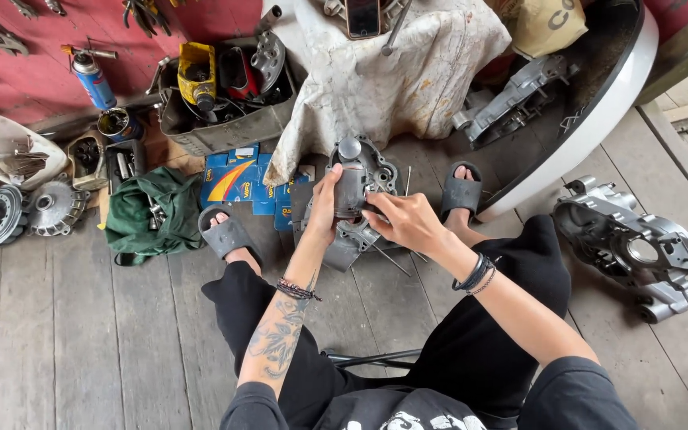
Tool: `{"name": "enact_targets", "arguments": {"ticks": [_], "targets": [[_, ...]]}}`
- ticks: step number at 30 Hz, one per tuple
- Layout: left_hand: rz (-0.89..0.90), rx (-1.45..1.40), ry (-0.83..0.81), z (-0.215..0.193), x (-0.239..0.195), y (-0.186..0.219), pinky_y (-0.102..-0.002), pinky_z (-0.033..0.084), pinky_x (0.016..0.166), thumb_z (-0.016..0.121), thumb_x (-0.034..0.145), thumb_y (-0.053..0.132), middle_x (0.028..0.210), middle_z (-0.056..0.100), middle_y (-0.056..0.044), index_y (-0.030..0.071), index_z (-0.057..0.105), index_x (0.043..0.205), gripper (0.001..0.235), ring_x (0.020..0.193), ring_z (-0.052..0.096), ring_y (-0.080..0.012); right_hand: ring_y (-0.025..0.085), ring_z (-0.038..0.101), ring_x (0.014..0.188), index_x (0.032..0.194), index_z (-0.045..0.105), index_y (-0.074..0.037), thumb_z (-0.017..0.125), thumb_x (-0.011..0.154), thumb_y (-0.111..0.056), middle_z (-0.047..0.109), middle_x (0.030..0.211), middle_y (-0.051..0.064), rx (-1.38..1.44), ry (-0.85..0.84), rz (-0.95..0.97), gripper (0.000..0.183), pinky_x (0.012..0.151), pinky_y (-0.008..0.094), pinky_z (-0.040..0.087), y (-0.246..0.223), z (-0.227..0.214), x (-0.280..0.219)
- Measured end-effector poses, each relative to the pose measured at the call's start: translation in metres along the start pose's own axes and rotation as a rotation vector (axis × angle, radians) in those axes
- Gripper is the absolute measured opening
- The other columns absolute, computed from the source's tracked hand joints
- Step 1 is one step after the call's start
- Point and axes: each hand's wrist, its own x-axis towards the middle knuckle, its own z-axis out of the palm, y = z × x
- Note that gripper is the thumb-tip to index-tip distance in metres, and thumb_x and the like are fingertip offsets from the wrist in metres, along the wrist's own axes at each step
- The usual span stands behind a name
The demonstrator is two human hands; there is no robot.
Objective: Cleaning and inspecting a motorcycle cylinder block and piston by hand.
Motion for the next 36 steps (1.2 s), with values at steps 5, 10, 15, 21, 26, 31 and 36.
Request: {"name": "enact_targets", "arguments": {"ticks": [5, 10, 15, 21, 26, 31, 36], "targets": [[-0.001, 0.078, -0.018, -0.007, 0.014, -0.017, -0.040, 0.056, 0.034, 0.076, 0.084, 0.059, 0.094, 0.051, -0.020, -0.006, 0.050, 0.123, 0.080, 0.062, 0.067, -0.0321, 0.019, 0.069, 0.053, 0.107, 0.060, -0.014, 0.061, 0.100, -0.022, 0.066, 0.069, 0.002, -0.030, 0.014, 0.059, 0.011, 0.051, 0.029, 0.054, 0.014, -0.005, 0.004], [-0.015, 0.065, 0.021, -0.003, 0.007, -0.012, -0.041, 0.055, 0.034, 0.078, 0.082, 0.060, 0.100, 0.049, -0.021, -0.007, 0.047, 0.128, 0.088, 0.064, 0.067, -0.0325, 0.018, 0.068, 0.050, 0.108, 0.061, -0.013, 0.061, 0.101, -0.023, 0.067, 0.068, 0.002, 0.023, 0.004, 0.077, 0.013, 0.049, 0.028, 0.053, 0.009, -0.001, 0.000], [-0.006, 0.068, 0.032, 0.005, -0.008, 0.007, -0.039, 0.054, 0.033, 0.077, 0.081, 0.059, 0.105, 0.044, -0.020, -0.009, 0.047, 0.129, 0.088, 0.067, 0.067, -0.0338, 0.018, 0.068, 0.050, 0.107, 0.061, -0.013, 0.063, 0.100, -0.022, 0.067, 0.066, 0.002, -0.005, -0.023, 0.063, 0.012, 0.049, 0.029, 0.054, 0.012, -0.001, 0.000], [0.023, 0.057, 0.001, 0.001, 0.004, -0.007, -0.040, 0.052, 0.030, 0.075, 0.083, 0.056, 0.086, 0.053, -0.016, -0.001, 0.065, 0.109, 0.064, 0.059, 0.067, -0.0311, 0.020, 0.067, 0.052, 0.107, 0.059, -0.016, 0.060, 0.100, -0.024, 0.059, 0.062, 0.000, 0.000, -0.002, 0.109, 0.011, 0.050, 0.028, 0.053, 0.016, 0.002, -0.003], [0.054, 0.048, -0.010, 0.000, -0.005, 0.004, -0.040, 0.053, 0.029, 0.075, 0.085, 0.054, 0.079, 0.057, -0.015, 0.003, 0.071, 0.102, 0.054, 0.056, 0.068, -0.0322, 0.019, 0.066, 0.051, 0.106, 0.061, -0.015, 0.062, 0.099, -0.023, 0.059, 0.062, 0.000, -0.003, -0.017, 0.032, 0.011, 0.050, 0.028, 0.053, 0.010, -0.001, -0.001], [0.066, 0.060, -0.042, -0.002, -0.003, 0.002, -0.039, 0.053, 0.029, 0.072, 0.087, 0.052, 0.073, 0.060, -0.014, 0.006, 0.073, 0.101, 0.048, 0.053, 0.067, -0.0287, 0.019, 0.065, 0.049, 0.107, 0.060, -0.015, 0.062, 0.100, -0.021, 0.057, 0.059, -0.001, -0.010, -0.004, 0.086, 0.009, 0.050, 0.028, 0.052, 0.022, 0.002, -0.002], [0.065, 0.043, -0.024, -0.016, 0.019, -0.019, -0.039, 0.052, 0.029, 0.074, 0.086, 0.052, 0.071, 0.059, -0.013, 0.007, 0.070, 0.094, 0.046, 0.052, 0.067, -0.0278, 0.022, 0.065, 0.049, 0.105, 0.061, -0.013, 0.064, 0.098, -0.020, 0.058, 0.058, 0.000, 0.077, 0.007, 0.075, 0.010, 0.048, 0.030, 0.052, 0.012, 0.003, -0.001]]}}
